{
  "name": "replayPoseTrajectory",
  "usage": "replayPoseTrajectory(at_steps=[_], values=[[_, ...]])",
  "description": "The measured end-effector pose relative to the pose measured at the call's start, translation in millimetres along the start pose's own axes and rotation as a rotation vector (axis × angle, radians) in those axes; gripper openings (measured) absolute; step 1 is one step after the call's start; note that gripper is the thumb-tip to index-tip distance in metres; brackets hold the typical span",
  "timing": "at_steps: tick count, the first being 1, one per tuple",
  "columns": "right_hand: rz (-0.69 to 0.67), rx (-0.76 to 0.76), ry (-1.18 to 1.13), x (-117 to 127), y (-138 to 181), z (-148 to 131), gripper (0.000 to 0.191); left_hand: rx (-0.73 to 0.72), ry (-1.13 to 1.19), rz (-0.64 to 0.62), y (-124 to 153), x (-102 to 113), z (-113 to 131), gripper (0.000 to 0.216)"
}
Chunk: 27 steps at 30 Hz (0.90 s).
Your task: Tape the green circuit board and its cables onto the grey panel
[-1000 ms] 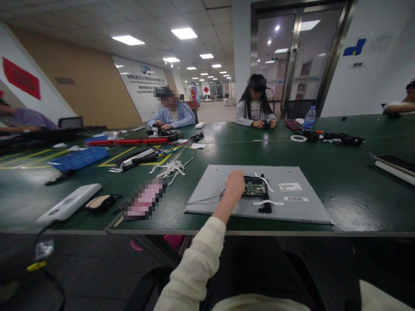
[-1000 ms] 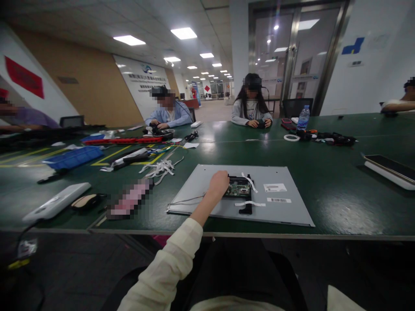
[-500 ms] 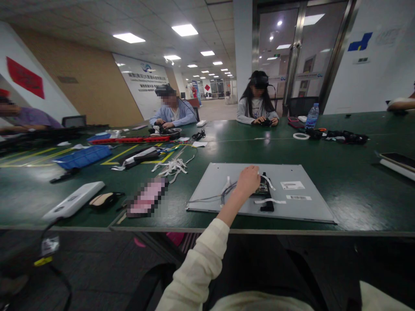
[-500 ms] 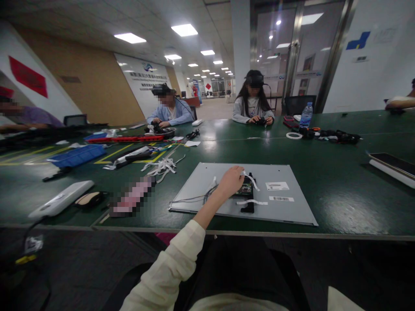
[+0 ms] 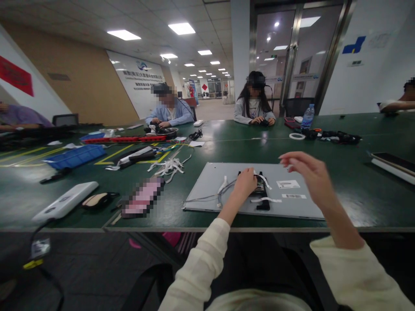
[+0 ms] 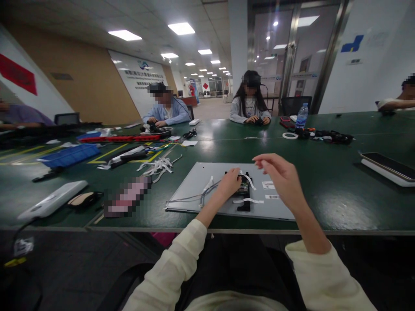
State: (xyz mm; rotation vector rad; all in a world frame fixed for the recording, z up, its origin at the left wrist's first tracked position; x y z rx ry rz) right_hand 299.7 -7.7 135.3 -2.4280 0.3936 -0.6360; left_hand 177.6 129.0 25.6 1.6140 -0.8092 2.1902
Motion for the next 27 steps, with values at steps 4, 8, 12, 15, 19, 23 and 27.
replayPoseTrajectory(at_steps=[4,8,12,15,19,23,27], values=[[-0.213,-0.216,0.213,-48.9,-23.1,78.5,0.023,0.062,-0.019,-0.023,-3.1,-2.0,-6.1,0.029],[-0.255,-0.286,0.396,-70.9,-29.2,138.0,0.025,0.089,-0.023,-0.034,-6.2,-2.9,-9.5,0.028],[-0.258,-0.284,0.47,-74.7,-17.7,156.1,0.032,0.091,-0.022,-0.034,-7.1,-5.0,-10.1,0.027],[-0.26,-0.257,0.442,-76.3,-11.5,154.8,0.033,0.086,-0.02,-0.026,-6.6,-6.4,-9.5,0.026],[-0.279,-0.233,0.459,-79.4,-9.2,153.3,0.032,0.077,-0.021,-0.022,-5.6,-6.3,-8.3,0.024],[-0.321,-0.196,0.481,-83.9,-6.3,149.7,0.032,0.068,-0.029,-0.018,-3.4,-4.2,-6.8,0.023],[-0.316,-0.222,0.431,-83.5,-3.1,148.1,0.029,0.066,-0.041,-0.005,-1.3,-3.2,-6.6,0.023]])
Point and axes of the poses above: each hand's wrist, its own y-axis away from the middle knuckle, its own x-axis out of the back of the hand, z = x × y, the point moved 9 cm from there along -y, towards the middle knuckle
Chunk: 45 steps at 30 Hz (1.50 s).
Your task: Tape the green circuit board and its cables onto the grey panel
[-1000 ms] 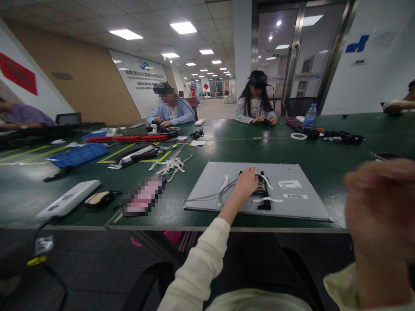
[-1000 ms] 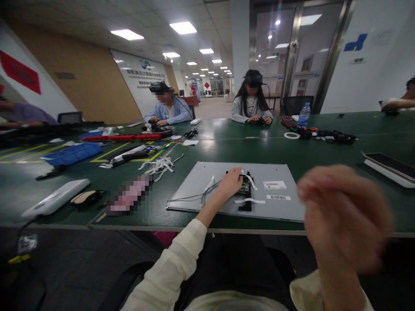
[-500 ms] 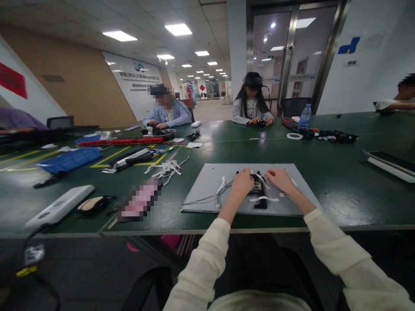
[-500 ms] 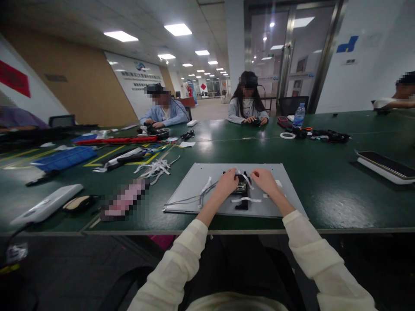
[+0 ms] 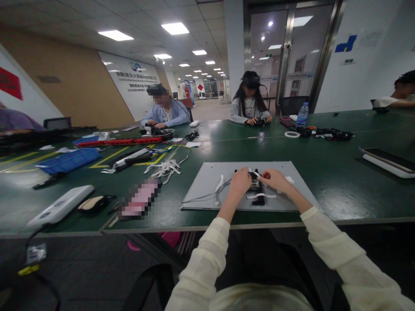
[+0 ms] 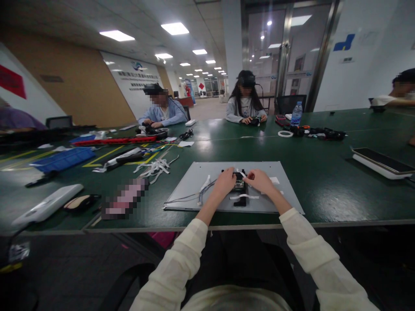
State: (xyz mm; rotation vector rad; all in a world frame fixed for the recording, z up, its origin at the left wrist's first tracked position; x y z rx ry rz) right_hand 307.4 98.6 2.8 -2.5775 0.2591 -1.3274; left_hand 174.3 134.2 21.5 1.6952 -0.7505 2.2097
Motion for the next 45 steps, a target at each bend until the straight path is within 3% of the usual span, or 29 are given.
replayPoseTrajectory(at_steps=[11,17,26,32,38,45], values=[[0.002,-0.129,-0.203,-1.8,-3.8,19.8,0.029,-0.004,-0.031,0.003,-0.4,-0.6,-0.4,0.024],[0.041,-0.118,-0.1,-0.7,-3.8,20.6,0.033,-0.005,-0.041,0.022,0.9,0.1,-0.3,0.024],[-0.024,-0.057,0.009,-5.3,3.6,3.5,0.042,-0.011,-0.051,0.04,1.9,1.4,-0.2,0.024],[-0.024,-0.073,-0.037,-8.0,8.8,3.1,0.032,-0.017,-0.044,0.037,4.9,1.1,-0.4,0.023],[0.006,-0.044,-0.258,-16.1,7.9,7.6,0.022,0.01,-0.072,0.044,9.6,-1.6,-4.7,0.023],[0.075,-0.202,-0.677,-14.8,9.2,16.4,0.032,0.014,-0.064,0.051,11.0,0.8,-3.1,0.024]])
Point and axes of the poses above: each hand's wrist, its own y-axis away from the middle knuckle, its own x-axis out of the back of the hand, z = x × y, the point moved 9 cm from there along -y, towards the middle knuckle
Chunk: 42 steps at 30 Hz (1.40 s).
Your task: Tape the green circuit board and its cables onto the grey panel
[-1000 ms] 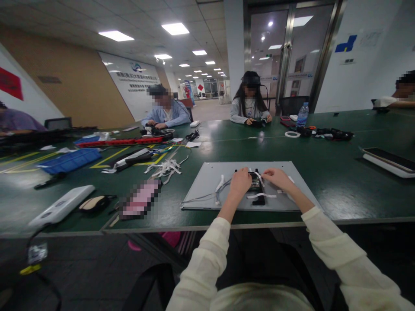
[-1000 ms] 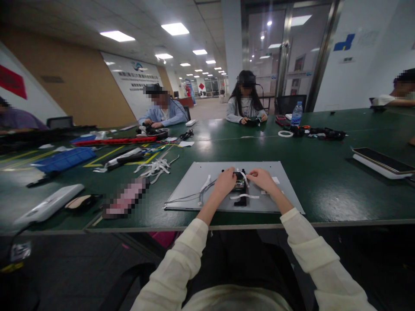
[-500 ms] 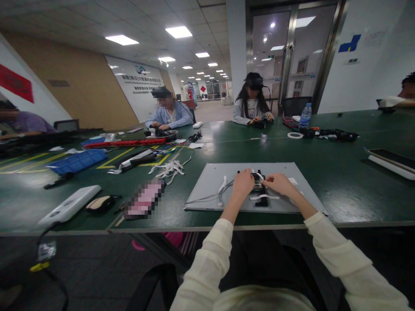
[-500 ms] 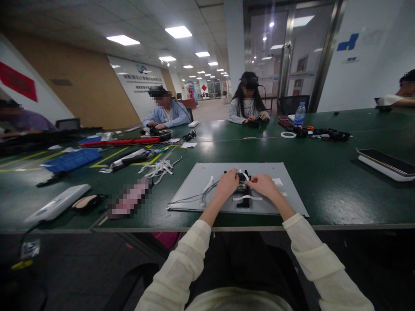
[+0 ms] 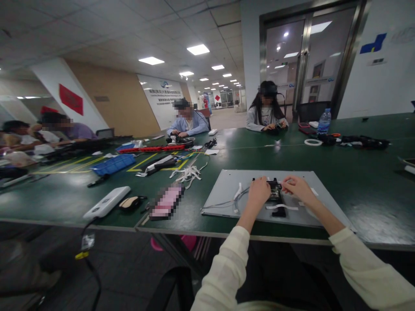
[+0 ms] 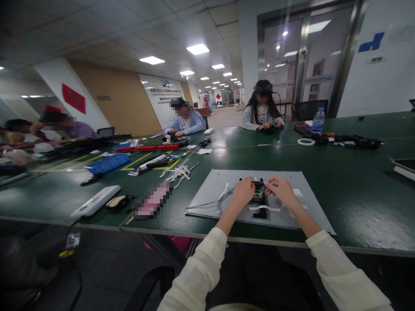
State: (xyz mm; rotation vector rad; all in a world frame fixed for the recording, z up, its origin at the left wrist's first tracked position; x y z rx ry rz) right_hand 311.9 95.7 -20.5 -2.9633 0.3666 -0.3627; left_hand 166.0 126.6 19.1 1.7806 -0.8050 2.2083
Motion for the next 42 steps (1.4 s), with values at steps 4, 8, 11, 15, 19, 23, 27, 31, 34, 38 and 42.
replayPoseTrajectory(at_steps=[4,8,11,15,19,23,27,31,34,38,42], values=[[0.041,-0.012,-0.112,3.1,0.5,-9.0,0.036,0.031,0.018,-0.015,-1.9,-1.0,-1.4,0.024],[0.063,-0.011,-0.188,4.9,-0.3,-16.2,0.036,0.023,0.036,-0.016,-3.5,0.2,-1.2,0.024],[0.159,0.02,-0.266,16.0,-1.0,-22.9,0.037,0.013,0.049,-0.017,-3.4,1.2,-0.4,0.024],[0.214,0.02,-0.412,23.3,0.3,-27.3,0.04,0.031,0.076,-0.018,-4.0,-0.8,-1.7,0.026],[0.041,-0.052,-0.414,5.0,3.4,-29.0,0.04,0.116,0.346,-0.002,-12.3,-2.1,-13.5,0.029],[-0.082,-0.076,-0.374,-8.7,7.0,-31.2,0.038,0.189,0.644,-0.035,-29.2,-2.1,-24.9,0.05],[-0.038,-0.09,-0.258,-5.0,4.6,-24.5,0.039,0.248,1.072,0.013,-43.8,4.6,-24.9,0.048],[0.002,-0.079,-0.127,-0.9,0.7,-17.2,0.039,0.241,1.16,0.094,-49.6,13.7,-17.8,0.039],[0.021,-0.053,-0.088,1.6,-1.1,-16.4,0.038,0.215,1.136,0.136,-49.6,18.6,-17.2,0.037],[0.081,-0.029,-0.094,9.3,-2.7,-16.7,0.038,0.153,0.927,0.19,-43.0,28.1,-21.7,0.034],[0.139,-0.005,-0.1,16.1,-5.5,-12.4,0.039,0.043,0.605,0.084,-26.1,25.0,-10.5,0.031]])
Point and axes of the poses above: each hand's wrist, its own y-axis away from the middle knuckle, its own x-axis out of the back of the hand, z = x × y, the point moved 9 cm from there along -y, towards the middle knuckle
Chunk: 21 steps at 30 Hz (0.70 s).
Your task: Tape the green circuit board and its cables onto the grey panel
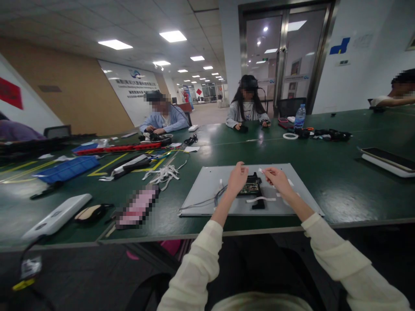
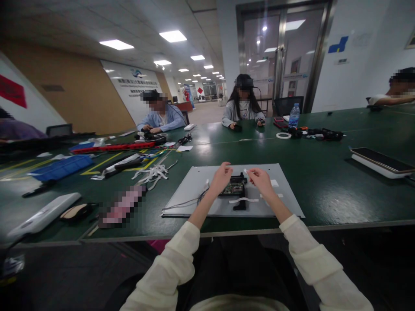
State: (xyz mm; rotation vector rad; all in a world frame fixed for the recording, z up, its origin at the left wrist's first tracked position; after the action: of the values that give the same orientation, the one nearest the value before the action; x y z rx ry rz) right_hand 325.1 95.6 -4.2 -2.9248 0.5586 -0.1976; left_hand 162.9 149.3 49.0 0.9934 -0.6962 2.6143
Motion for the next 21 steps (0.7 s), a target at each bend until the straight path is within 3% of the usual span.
replayPoseTrajectory(at_steps=[4,7,14,18,21], values=[[0.01,0.1,0.164,-0.6,-1.6,-0.8,0.033,-0.115,-0.392,-0.088,22.1,-12.4,9.3,0.037],[0.0,0.231,0.356,-3.5,1.4,-10.3,0.029,-0.141,-0.548,-0.118,29.9,-18.6,9.4,0.034],[-0.179,0.27,0.401,-7.2,3.2,-13.5,0.026,-0.132,-0.635,-0.234,16.9,-23.2,3.6,0.038],[-0.143,0.268,0.358,-1.3,0.0,-11.5,0.028,-0.143,-0.639,-0.31,-4.1,-20.1,-1.3,0.047],[-0.108,0.21,0.257,3.3,-6.8,-2.4,0.03,-0.068,-0.642,-0.349,-15.6,-17.2,-14.3,0.047]])
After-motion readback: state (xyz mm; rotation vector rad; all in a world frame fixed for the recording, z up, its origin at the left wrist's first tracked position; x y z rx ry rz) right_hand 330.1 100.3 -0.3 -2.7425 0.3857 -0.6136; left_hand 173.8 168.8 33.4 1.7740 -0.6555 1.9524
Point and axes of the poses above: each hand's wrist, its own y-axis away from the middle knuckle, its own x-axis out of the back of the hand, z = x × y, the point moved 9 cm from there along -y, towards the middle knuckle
